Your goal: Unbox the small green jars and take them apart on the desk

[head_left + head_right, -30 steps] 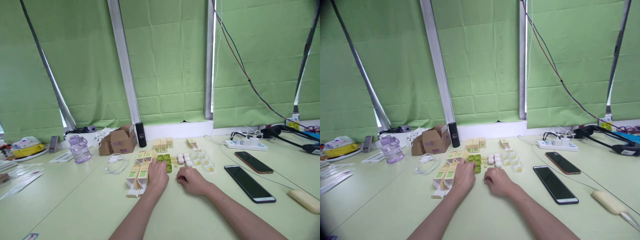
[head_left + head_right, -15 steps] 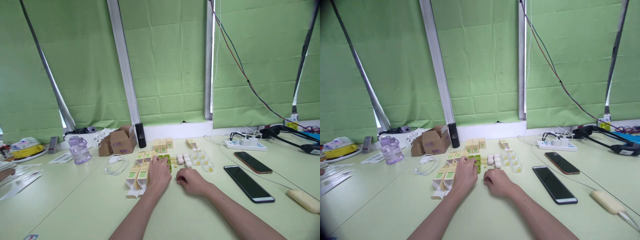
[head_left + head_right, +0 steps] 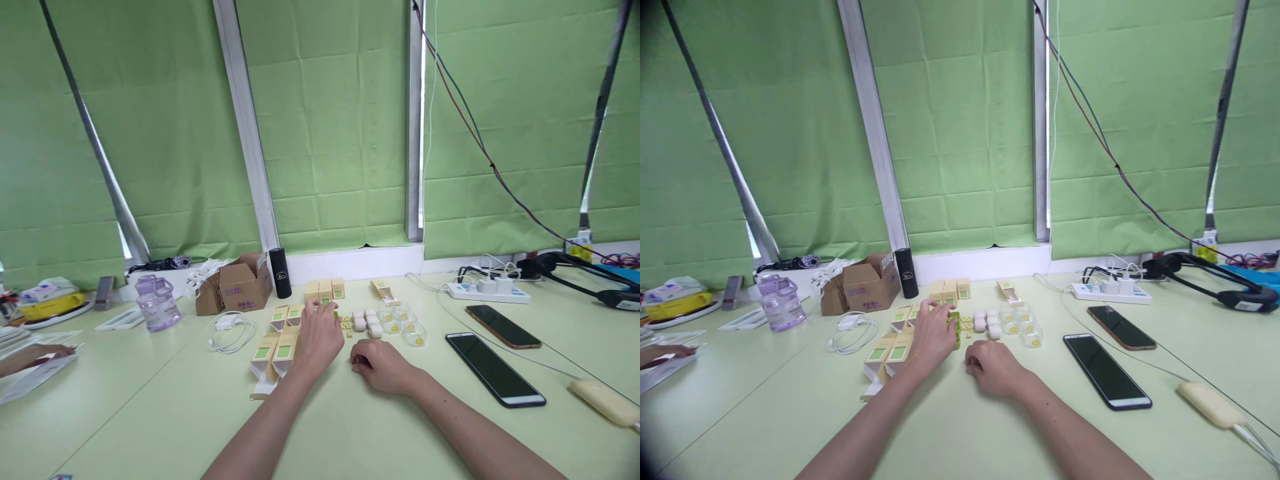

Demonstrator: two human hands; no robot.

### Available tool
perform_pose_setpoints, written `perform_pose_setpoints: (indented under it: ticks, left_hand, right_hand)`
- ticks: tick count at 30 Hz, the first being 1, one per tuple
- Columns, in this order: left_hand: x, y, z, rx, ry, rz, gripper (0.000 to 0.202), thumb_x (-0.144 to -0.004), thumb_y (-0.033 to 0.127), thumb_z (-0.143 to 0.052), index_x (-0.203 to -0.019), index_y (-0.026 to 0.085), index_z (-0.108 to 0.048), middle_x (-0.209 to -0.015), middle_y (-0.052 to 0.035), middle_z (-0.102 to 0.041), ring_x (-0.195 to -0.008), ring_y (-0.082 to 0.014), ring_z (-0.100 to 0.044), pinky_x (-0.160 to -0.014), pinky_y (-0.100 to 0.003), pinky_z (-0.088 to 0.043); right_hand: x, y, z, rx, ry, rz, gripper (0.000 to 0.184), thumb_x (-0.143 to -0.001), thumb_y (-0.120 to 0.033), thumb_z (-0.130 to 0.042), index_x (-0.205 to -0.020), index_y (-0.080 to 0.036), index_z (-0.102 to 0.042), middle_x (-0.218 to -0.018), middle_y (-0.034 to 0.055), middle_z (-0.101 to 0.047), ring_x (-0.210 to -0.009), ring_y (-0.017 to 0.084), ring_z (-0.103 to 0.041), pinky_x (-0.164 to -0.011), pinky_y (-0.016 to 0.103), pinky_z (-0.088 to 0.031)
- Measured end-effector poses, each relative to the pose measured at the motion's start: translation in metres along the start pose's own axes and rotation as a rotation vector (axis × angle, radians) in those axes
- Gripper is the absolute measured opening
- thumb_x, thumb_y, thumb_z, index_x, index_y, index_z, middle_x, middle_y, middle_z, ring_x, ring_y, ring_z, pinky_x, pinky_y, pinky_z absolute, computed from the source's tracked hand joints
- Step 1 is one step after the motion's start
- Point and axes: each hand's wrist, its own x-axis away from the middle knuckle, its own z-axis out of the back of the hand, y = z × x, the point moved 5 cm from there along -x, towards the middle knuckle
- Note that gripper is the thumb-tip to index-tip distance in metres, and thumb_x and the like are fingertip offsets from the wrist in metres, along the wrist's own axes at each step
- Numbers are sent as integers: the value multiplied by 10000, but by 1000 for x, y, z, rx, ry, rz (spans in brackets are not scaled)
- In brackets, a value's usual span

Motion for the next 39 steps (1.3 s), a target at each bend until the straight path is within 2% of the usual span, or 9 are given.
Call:
perform_pose_setpoints:
  ticks: [2, 5, 9, 13, 19, 27, 34, 37, 39]
  left_hand:
    - [-17, 1, 1, -40, 16, -40, 343, -952, 259, -484, -1271, 194, -591, -1210, -110, -688, -1294, -323, -388, -1054, -431, -298]
    - [-51, -3, -6, -101, -54, -42, 400, -938, 270, -481, -1323, 177, -540, -1259, -151, -658, -1344, -342, -329, -1067, -450, -272]
    - [-95, -12, -29, -172, -191, -13, 460, -901, 264, -502, -1349, 161, -481, -1339, -190, -596, -1352, -361, -308, -1084, -485, -261]
    - [-119, -21, -58, -209, -280, -23, 551, -814, 233, -588, -1347, 157, -468, -1419, -208, -515, -1382, -375, -302, -1110, -498, -253]
    - [-132, -34, -94, -238, -375, 22, 687, -778, 272, -616, -1421, 159, -403, -1475, -228, -459, -1438, -423, -282, -1148, -568, -217]
    - [-146, -34, -120, -249, -415, 79, 839, -829, 334, -600, -1563, 157, -232, -1633, -237, -264, -1546, -425, -124, -1227, -591, -70]
    - [-149, -38, -129, -240, -431, 66, 687, -840, 295, -603, -1467, 143, -367, -1711, -196, -32, -1573, -414, 26, -1251, -571, -30]
    - [-149, -39, -129, -236, -426, 10, 712, -837, 240, -607, -1485, 132, -334, -1718, -171, -28, -1579, -382, 49, -1268, -517, -24]
    - [-148, -39, -130, -236, -418, -20, 725, -842, 203, -595, -1502, 131, -304, -1712, -165, -93, -1581, -362, 23, -1271, -497, -35]
  right_hand:
    - [0, -1, 0, -3, 6, 10, 154, -874, -159, -588, -936, -212, -718, -932, 36, -742, -785, 171, -638, -682, 254, -380]
    - [0, -1, 0, -9, 9, 14, 148, -877, -163, -581, -924, -212, -713, -931, 36, -739, -786, 172, -636, -678, 254, -379]
    - [0, 1, -1, -16, 0, 3, 147, -883, -170, -579, -926, -211, -714, -941, 44, -737, -801, 176, -636, -691, 259, -384]
    - [-1, 3, -1, -39, 4, -4, 150, -871, -166, -584, -926, -214, -714, -947, 42, -737, -807, 175, -638, -697, 260, -391]
    - [-2, 4, -2, -60, 36, -11, 170, -844, -128, -583, -920, -218, -705, -923, 26, -742, -790, 167, -637, -684, 254, -378]
    - [-3, 6, -5, -43, 53, -20, 158, -851, -132, -584, -913, -227, -695, -932, 15, -746, -795, 164, -637, -682, 254, -357]
    - [-2, 8, -3, -45, 64, 2, 151, -849, -147, -590, -926, -231, -689, -947, 15, -748, -813, 169, -644, -683, 259, -348]
    - [-2, 8, -3, -35, 65, 8, 151, -846, -147, -587, -922, -234, -685, -940, 10, -747, -806, 169, -642, -676, 261, -341]
    - [-2, 8, -3, -29, 67, 10, 155, -847, -147, -585, -928, -235, -684, -940, 10, -747, -803, 169, -640, -673, 262, -338]
